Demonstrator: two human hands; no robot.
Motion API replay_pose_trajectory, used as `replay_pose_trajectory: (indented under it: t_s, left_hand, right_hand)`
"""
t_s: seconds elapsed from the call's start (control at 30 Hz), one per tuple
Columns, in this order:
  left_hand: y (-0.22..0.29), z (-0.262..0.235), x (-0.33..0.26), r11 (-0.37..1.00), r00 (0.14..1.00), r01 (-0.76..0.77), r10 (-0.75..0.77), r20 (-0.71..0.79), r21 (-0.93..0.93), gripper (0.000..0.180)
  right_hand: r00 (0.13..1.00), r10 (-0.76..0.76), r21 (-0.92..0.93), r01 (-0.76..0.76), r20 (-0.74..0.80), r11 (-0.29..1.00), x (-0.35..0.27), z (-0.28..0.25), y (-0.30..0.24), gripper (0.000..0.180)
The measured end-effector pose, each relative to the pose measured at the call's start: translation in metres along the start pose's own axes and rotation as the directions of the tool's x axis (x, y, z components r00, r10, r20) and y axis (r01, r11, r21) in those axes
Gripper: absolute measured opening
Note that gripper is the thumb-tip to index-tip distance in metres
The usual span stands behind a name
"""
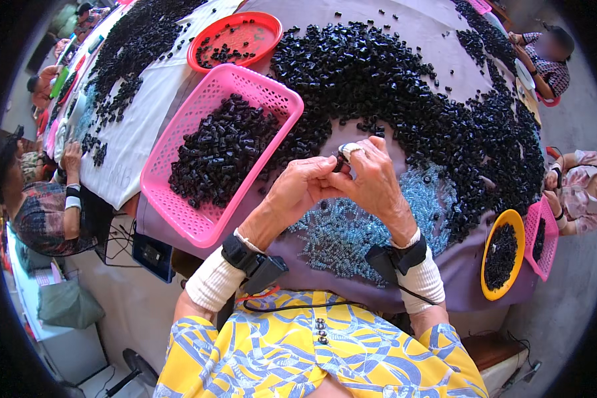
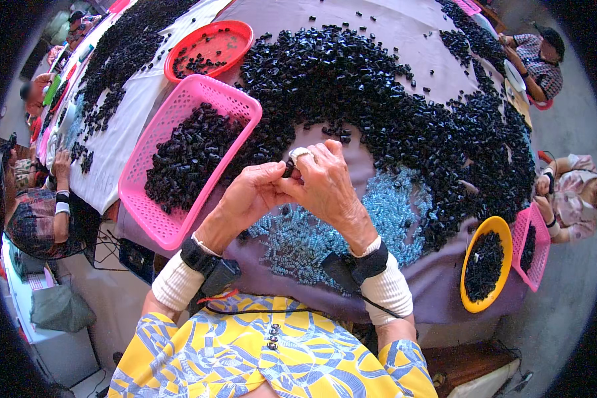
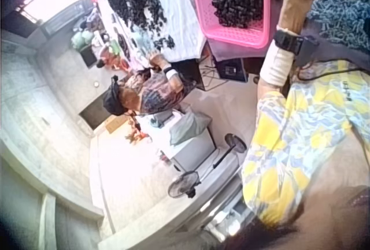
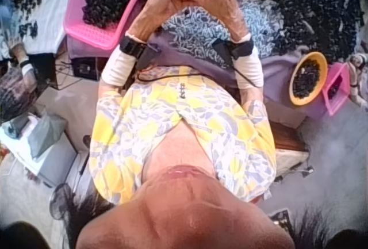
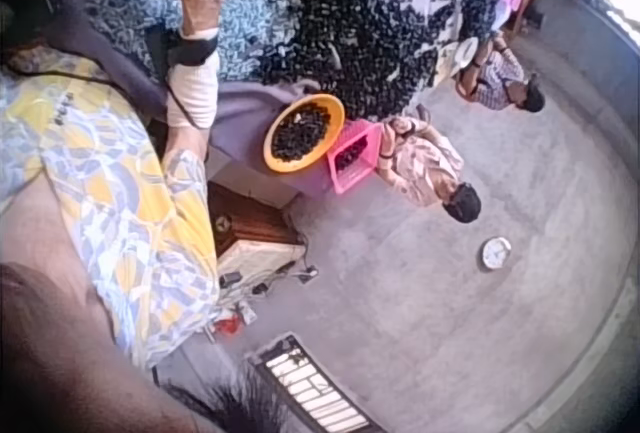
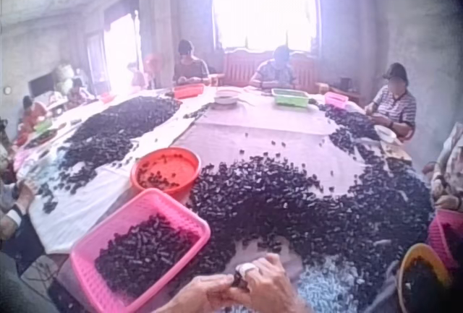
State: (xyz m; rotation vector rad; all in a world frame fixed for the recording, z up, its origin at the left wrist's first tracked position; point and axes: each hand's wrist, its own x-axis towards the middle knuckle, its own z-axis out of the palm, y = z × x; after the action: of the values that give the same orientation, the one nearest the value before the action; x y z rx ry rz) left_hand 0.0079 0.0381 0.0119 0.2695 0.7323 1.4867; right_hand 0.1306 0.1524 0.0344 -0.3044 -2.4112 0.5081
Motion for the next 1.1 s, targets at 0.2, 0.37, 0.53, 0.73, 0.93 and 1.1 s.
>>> replay_pose_trajectory:
  t_s: [0.2,0.37,0.53,0.73,0.93,1.1]
  left_hand:
    - [0.003,-0.001,0.001,0.999,0.999,0.035,-0.035,-0.003,-0.003,0.019]
    - [0.006,-0.003,0.002,0.998,0.999,0.054,-0.054,-0.003,0.02,0.018]
    - [0.005,-0.002,0.002,0.997,0.999,0.039,-0.039,-0.001,0.06,0.016]
    - [0.005,0.009,0.005,0.934,0.992,-0.073,0.106,-0.076,0.35,0.017]
    - [0.0,0.01,0.0,0.856,0.952,-0.197,0.283,-0.115,0.478,0.021]
    - [0.005,0.007,-0.007,0.777,0.95,-0.155,0.286,-0.123,0.61,0.022]
  right_hand:
    - [0.998,-0.055,0.022,0.055,0.013,0.998,0.0,-0.001,-0.001,0.022]
    - [0.996,-0.091,0.059,0.091,-0.014,0.994,-0.002,0.003,0.003,0.023]
    - [0.992,-0.12,0.028,0.121,-0.039,0.992,-0.005,0.004,0.004,0.024]
    - [0.991,-0.114,-0.062,0.11,-0.064,0.992,-0.003,0.001,0.01,0.023]
    - [0.995,-0.098,-0.111,0.094,-0.029,0.989,-0.003,-0.005,0.0,0.021]
    - [0.986,-0.084,-0.052,0.092,0.144,0.994,-0.004,-0.012,0.003,0.011]
